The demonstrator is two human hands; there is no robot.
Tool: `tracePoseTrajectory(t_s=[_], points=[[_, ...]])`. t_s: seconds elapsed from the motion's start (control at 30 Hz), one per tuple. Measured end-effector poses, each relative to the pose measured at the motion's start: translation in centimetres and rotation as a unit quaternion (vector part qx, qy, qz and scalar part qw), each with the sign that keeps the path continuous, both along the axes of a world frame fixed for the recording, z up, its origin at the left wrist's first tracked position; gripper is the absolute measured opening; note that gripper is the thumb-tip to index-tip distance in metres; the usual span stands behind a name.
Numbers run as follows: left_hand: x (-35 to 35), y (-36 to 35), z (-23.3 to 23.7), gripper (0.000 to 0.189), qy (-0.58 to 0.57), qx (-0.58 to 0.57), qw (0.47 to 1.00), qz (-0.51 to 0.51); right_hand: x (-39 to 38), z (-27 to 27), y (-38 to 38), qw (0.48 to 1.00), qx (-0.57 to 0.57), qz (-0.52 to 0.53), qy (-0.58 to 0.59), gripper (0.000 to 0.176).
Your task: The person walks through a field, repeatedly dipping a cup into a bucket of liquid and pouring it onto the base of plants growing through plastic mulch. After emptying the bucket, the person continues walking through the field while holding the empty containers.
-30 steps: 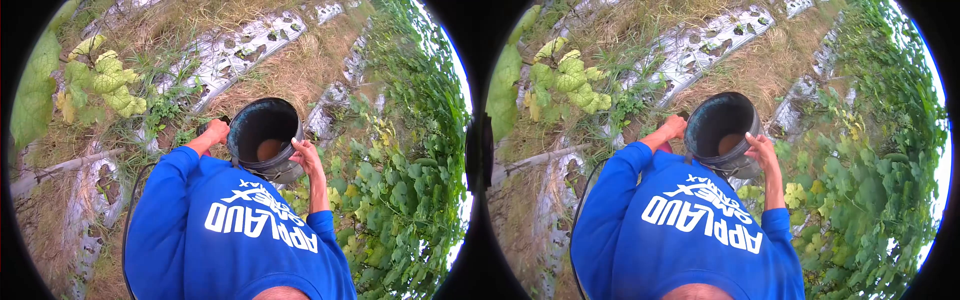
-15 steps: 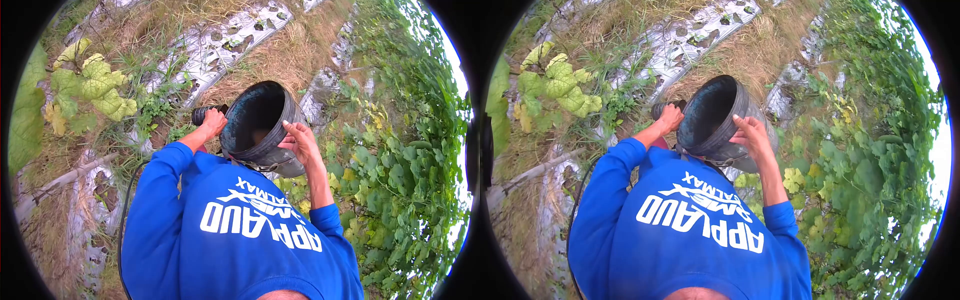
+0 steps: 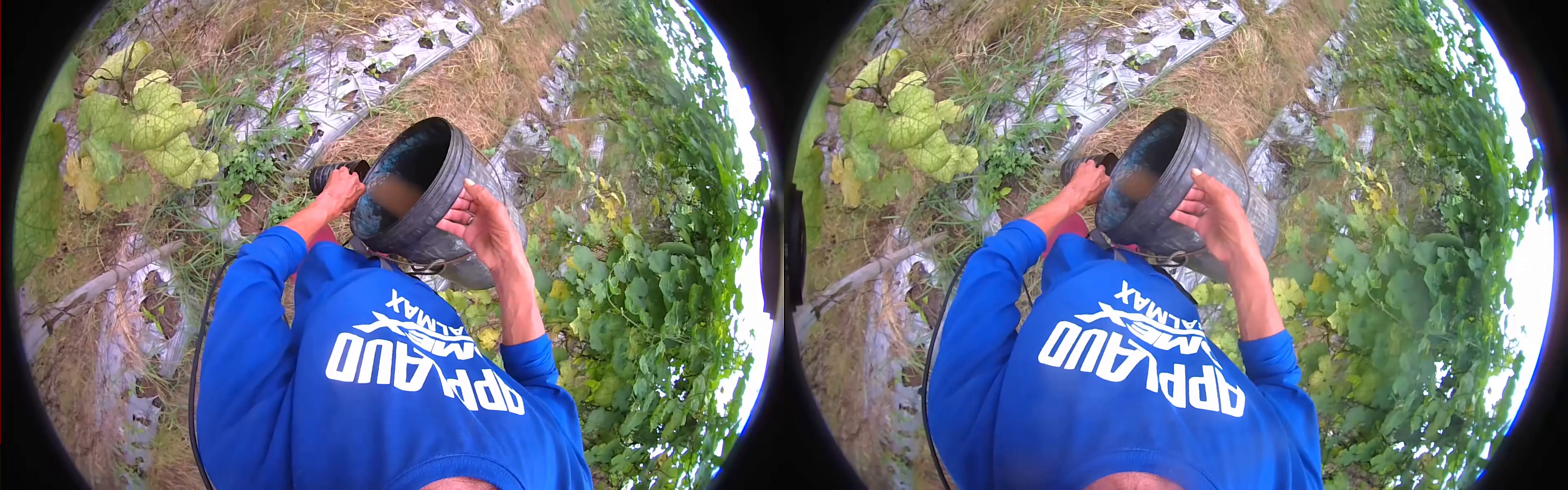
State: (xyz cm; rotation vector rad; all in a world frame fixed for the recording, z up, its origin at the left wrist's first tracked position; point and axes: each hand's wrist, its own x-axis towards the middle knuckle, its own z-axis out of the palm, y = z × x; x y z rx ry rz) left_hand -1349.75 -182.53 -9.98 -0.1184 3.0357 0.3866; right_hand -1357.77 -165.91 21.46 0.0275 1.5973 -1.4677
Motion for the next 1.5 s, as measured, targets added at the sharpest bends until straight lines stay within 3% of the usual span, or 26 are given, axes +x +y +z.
tracePoseTrajectory(t_s=[1.0, 1.2, 1.27, 1.4, 1.5], points=[[3.9, -1.1, -4.1, 0.014, 0.027, 0.064, 0.996, 0.059, 3.1, -2.4, -2.0, 0.995, -0.046, -0.004, -0.088, 0.032], [7.3, -2.0, -4.4, 0.021, -0.004, 0.090, 0.984, 0.152, 0.1, -7.6, 2.2, 0.995, 0.018, -0.056, -0.082, 0.035], [8.7, -2.1, -7.0, 0.022, -0.004, 0.096, 0.983, 0.158, -1.2, -10.0, 5.0, 0.990, 0.055, -0.062, -0.114, 0.040], [11.3, -1.5, -6.6, 0.021, -0.054, 0.095, 0.978, 0.176, -2.1, -15.6, 11.1, 0.972, 0.118, -0.154, -0.135, 0.051], [13.3, -0.3, -7.9, 0.025, 0.010, 0.136, 0.971, 0.197, -1.0, -18.0, 13.8, 0.963, 0.151, -0.185, -0.124, 0.052]])
